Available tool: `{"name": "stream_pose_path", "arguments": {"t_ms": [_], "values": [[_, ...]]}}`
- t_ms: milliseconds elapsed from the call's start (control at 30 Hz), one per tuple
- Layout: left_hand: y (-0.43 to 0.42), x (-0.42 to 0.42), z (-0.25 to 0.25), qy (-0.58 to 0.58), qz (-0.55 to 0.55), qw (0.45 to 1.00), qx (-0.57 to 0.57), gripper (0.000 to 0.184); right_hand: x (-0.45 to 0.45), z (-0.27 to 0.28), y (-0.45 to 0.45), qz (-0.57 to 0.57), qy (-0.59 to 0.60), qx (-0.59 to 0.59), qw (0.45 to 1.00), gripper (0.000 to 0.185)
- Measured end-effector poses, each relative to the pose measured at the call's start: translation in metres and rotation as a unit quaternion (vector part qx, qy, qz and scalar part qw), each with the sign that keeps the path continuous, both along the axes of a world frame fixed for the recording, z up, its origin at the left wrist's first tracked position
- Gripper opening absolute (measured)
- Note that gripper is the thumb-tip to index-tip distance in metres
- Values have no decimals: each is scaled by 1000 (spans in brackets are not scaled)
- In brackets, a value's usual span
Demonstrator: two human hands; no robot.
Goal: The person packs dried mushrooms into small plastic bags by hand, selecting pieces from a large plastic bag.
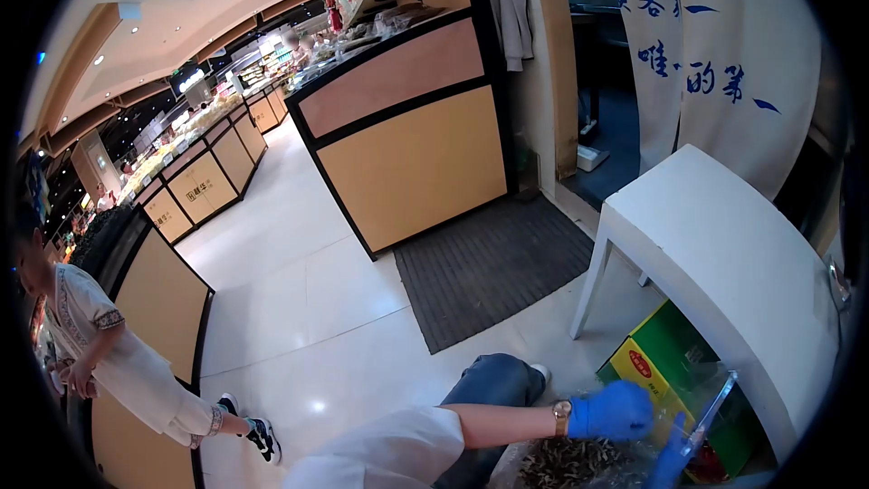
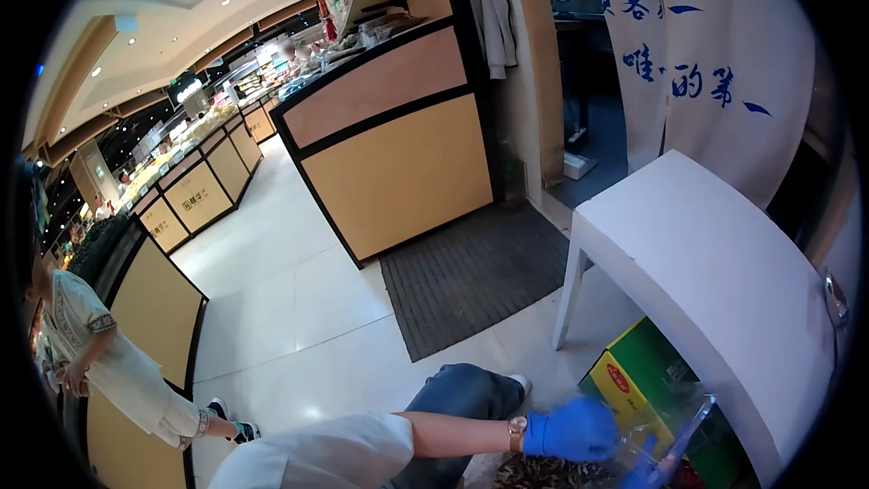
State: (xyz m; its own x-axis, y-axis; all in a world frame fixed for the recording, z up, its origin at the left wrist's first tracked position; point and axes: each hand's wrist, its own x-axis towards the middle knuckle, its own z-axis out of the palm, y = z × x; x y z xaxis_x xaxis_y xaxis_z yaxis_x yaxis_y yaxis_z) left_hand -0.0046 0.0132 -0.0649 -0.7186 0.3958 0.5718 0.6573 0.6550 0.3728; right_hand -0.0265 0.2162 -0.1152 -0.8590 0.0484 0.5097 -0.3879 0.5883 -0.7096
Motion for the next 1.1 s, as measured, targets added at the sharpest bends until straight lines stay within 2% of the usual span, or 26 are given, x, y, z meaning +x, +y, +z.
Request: {"name": "stream_pose_path", "arguments": {"t_ms": [33, 67, 133, 267, 333, 367, 400, 467, 500, 567, 667, 700, 733, 767, 833, 867, 900, 933, 967, 1000, 1067, 1100], "values": [[7, 5, -6, -31, -56, 997, -41, 20, 6, 13, -6, 49, -63, -53, 995, 55], [17, 13, -18, -32, -56, 997, -37, 20, 13, 24, -16, 93, -111, -84, 986, 55], [39, 29, -43, -82, -162, 983, 0, 23, 25, 38, -32, 155, -175, -97, 967, 56], [43, 52, -20, -95, -224, 970, -24, 30, 40, 45, -52, 176, -197, -71, 962, 58], [41, 55, -19, -15, -288, 957, 17, 32, 43, 46, -52, 167, -197, -68, 964, 59], [38, 55, -25, -86, -304, 947, -52, 32, 44, 48, -52, 160, -194, -69, 965, 59], [35, 53, -19, -88, -301, 948, -53, 32, 44, 50, -51, 152, -191, -68, 967, 59], [28, 45, -9, 53, -275, 954, 108, 26, 47, 54, -46, 132, -183, -67, 972, 60], [23, 42, -6, 51, -272, 955, 109, 26, 46, 55, -41, 125, -185, -70, 972, 61], [12, 34, 0, 7, -305, 952, 38, 22, 43, 55, -36, 125, -206, -80, 967, 62], [7, 35, 12, 12, -312, 947, 74, 24, 39, 58, -23, 140, -257, -100, 951, 67], [6, 36, 16, 11, -314, 946, 75, 24, 38, 67, -20, 171, -215, 47, 961, 68], [5, 38, 19, 48, -304, 946, 102, 25, 38, 73, -19, 196, -168, 191, 947, 70], [5, 41, 21, 84, -295, 943, 130, 25, 40, 76, -21, 191, -171, 190, 948, 70], [7, 45, 16, 102, -282, 939, 168, 21, 46, 80, -24, 159, -73, 161, 971, 63], [9, 49, 12, 120, -264, 934, 208, 20, 42, 79, -23, 146, -81, 163, 972, 63], [4, 52, 11, 90, -260, 946, 174, 21, 37, 76, -22, 116, -64, 204, 970, 54], [-4, 50, 12, 54, -261, 953, 141, 22, 32, 67, -15, 115, -82, 234, 962, 54], [-8, 45, 12, 29, -249, 958, 135, 28, 27, 59, -9, 116, -99, 264, 952, 54], [-10, 38, 15, -3, -243, 962, 129, 36, 26, 54, -3, 148, -149, 274, 939, 62], [-8, 21, 16, -97, -246, 949, 170, 61, 31, 56, 0, 218, -207, 236, 924, 59], [-7, 15, 26, -127, -258, 951, 112, 72, 35, 44, 2, 263, -254, 95, 926, 57]]}}
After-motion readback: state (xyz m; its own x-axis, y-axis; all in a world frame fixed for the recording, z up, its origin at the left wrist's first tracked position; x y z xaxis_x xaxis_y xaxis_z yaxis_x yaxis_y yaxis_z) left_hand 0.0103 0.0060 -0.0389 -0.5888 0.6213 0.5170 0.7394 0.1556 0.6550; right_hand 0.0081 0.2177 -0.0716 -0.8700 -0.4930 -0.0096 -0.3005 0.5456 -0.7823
